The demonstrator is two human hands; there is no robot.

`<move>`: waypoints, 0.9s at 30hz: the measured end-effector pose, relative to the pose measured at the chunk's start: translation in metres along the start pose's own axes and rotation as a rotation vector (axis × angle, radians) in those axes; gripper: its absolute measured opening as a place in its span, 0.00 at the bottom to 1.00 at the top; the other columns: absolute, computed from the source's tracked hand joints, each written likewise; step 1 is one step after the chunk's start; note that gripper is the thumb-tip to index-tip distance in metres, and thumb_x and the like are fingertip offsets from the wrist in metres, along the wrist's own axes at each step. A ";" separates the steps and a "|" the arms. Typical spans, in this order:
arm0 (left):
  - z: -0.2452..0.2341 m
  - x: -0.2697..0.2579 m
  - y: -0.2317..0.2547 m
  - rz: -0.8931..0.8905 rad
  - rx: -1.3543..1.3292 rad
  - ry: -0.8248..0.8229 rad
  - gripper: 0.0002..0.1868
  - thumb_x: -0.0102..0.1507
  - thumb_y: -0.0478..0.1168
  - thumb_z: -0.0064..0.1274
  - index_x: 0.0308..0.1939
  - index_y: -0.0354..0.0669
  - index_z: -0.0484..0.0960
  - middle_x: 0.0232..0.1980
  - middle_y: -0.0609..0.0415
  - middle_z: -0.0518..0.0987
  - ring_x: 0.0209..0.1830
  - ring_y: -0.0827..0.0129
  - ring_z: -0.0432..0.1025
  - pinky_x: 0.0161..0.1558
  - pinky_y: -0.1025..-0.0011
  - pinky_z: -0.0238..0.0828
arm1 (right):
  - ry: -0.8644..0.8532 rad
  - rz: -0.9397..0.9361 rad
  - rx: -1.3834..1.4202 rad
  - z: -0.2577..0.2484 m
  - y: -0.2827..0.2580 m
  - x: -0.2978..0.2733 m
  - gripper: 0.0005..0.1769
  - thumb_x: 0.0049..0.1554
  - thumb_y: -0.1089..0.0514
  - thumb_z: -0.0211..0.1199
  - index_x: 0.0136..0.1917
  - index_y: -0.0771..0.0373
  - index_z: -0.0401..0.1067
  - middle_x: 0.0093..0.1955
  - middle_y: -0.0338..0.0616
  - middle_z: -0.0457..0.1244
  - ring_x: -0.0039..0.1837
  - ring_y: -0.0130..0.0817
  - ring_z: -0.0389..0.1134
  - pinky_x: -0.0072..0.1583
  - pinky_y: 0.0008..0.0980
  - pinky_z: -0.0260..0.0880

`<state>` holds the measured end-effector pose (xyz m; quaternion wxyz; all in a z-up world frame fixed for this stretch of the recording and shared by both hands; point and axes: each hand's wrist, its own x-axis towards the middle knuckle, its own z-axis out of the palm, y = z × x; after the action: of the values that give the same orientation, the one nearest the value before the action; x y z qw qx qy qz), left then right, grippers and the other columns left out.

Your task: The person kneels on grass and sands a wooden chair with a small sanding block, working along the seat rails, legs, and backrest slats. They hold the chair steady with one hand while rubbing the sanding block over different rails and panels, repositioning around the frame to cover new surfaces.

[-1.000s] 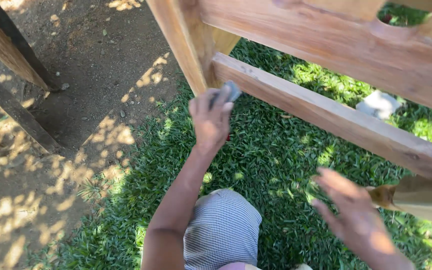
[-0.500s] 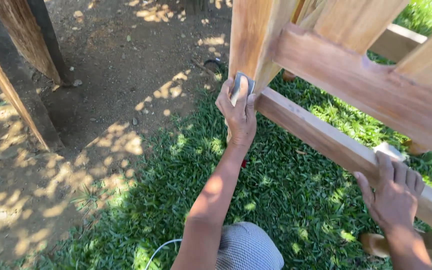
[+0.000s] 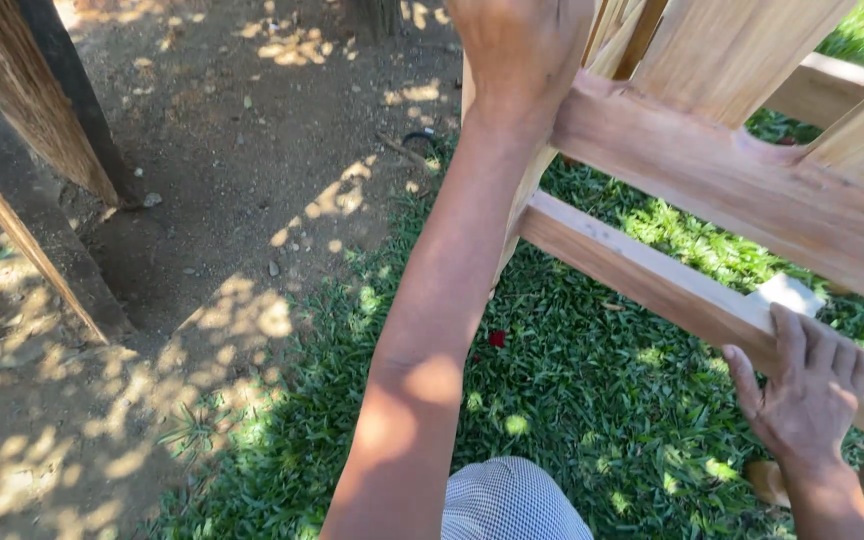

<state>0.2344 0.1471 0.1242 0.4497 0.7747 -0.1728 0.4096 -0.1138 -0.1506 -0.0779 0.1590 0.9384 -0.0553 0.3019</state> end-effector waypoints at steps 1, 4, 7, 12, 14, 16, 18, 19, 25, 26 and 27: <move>-0.011 -0.019 0.001 0.076 0.020 0.114 0.07 0.68 0.45 0.58 0.45 0.48 0.83 0.45 0.50 0.79 0.54 0.54 0.72 0.55 0.53 0.64 | -0.001 0.003 -0.003 0.003 0.002 -0.004 0.31 0.71 0.32 0.55 0.73 0.57 0.65 0.62 0.42 0.60 0.66 0.39 0.59 0.72 0.38 0.51; -0.031 -0.087 -0.007 0.195 -0.048 0.188 0.22 0.71 0.43 0.55 0.66 0.41 0.67 0.66 0.39 0.66 0.72 0.43 0.59 0.70 0.50 0.53 | -0.013 0.006 0.001 0.010 0.008 -0.010 0.30 0.71 0.33 0.54 0.73 0.57 0.64 0.62 0.42 0.59 0.66 0.39 0.59 0.74 0.39 0.51; -0.013 -0.189 -0.052 0.139 -0.069 0.062 0.44 0.71 0.45 0.55 0.81 0.36 0.45 0.81 0.30 0.50 0.83 0.35 0.47 0.82 0.47 0.39 | -0.020 -0.003 0.000 0.006 0.005 -0.011 0.30 0.71 0.34 0.54 0.73 0.58 0.64 0.63 0.43 0.59 0.67 0.40 0.58 0.74 0.39 0.51; 0.009 -0.249 -0.059 -0.038 -0.026 0.029 0.54 0.64 0.47 0.62 0.81 0.35 0.41 0.82 0.30 0.49 0.85 0.31 0.43 0.85 0.42 0.35 | -0.018 -0.006 0.015 0.013 0.006 -0.011 0.31 0.70 0.36 0.55 0.74 0.60 0.63 0.65 0.47 0.59 0.67 0.43 0.60 0.71 0.40 0.56; -0.004 -0.212 -0.024 -0.366 -0.156 -0.156 0.52 0.52 0.51 0.68 0.73 0.41 0.56 0.78 0.37 0.61 0.83 0.40 0.53 0.83 0.49 0.49 | -0.037 0.051 0.158 0.006 -0.001 -0.005 0.31 0.71 0.39 0.56 0.75 0.64 0.62 0.67 0.53 0.59 0.65 0.49 0.63 0.66 0.42 0.64; 0.018 -0.187 -0.010 -0.201 -0.109 0.026 0.55 0.54 0.55 0.66 0.75 0.38 0.53 0.80 0.34 0.55 0.85 0.37 0.48 0.82 0.45 0.44 | -0.087 0.100 0.249 0.000 -0.007 0.001 0.32 0.71 0.40 0.57 0.76 0.66 0.61 0.67 0.58 0.60 0.64 0.53 0.64 0.65 0.46 0.67; 0.028 -0.171 -0.002 -0.024 -0.052 0.191 0.58 0.55 0.59 0.65 0.77 0.34 0.49 0.82 0.31 0.50 0.87 0.34 0.43 0.81 0.42 0.39 | -0.141 0.154 0.340 0.002 -0.008 0.002 0.33 0.71 0.41 0.57 0.76 0.68 0.60 0.66 0.62 0.61 0.63 0.57 0.66 0.64 0.49 0.69; 0.028 -0.168 -0.001 -0.005 -0.039 0.207 0.56 0.59 0.61 0.63 0.78 0.35 0.50 0.84 0.33 0.48 0.87 0.39 0.42 0.81 0.44 0.40 | -0.134 0.172 0.425 0.007 -0.007 0.000 0.34 0.73 0.41 0.57 0.77 0.70 0.58 0.67 0.65 0.61 0.65 0.59 0.66 0.66 0.51 0.68; 0.039 -0.252 -0.064 -0.295 -0.122 0.103 0.50 0.65 0.60 0.50 0.80 0.36 0.46 0.84 0.35 0.46 0.86 0.44 0.38 0.85 0.49 0.36 | -0.056 0.037 0.528 -0.005 -0.020 0.014 0.34 0.77 0.42 0.54 0.79 0.73 0.52 0.69 0.69 0.59 0.72 0.59 0.65 0.72 0.50 0.67; 0.042 -0.277 -0.077 -0.390 -0.161 0.132 0.45 0.72 0.58 0.43 0.81 0.37 0.43 0.82 0.37 0.45 0.85 0.47 0.38 0.86 0.53 0.34 | -0.072 0.022 0.509 -0.013 -0.025 0.018 0.35 0.76 0.43 0.53 0.79 0.73 0.52 0.67 0.68 0.59 0.71 0.59 0.65 0.71 0.50 0.67; 0.045 -0.287 -0.080 -0.394 -0.160 0.131 0.45 0.72 0.58 0.43 0.81 0.37 0.43 0.82 0.37 0.45 0.85 0.47 0.38 0.86 0.53 0.34 | -0.076 0.021 0.508 -0.014 -0.027 0.018 0.35 0.76 0.43 0.53 0.79 0.73 0.52 0.67 0.68 0.59 0.71 0.59 0.65 0.71 0.50 0.67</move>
<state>0.1334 0.1238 -0.1583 0.5916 0.7269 -0.0203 0.3483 -0.1011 -0.1208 -0.0637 -0.0870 0.9583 0.0066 0.2720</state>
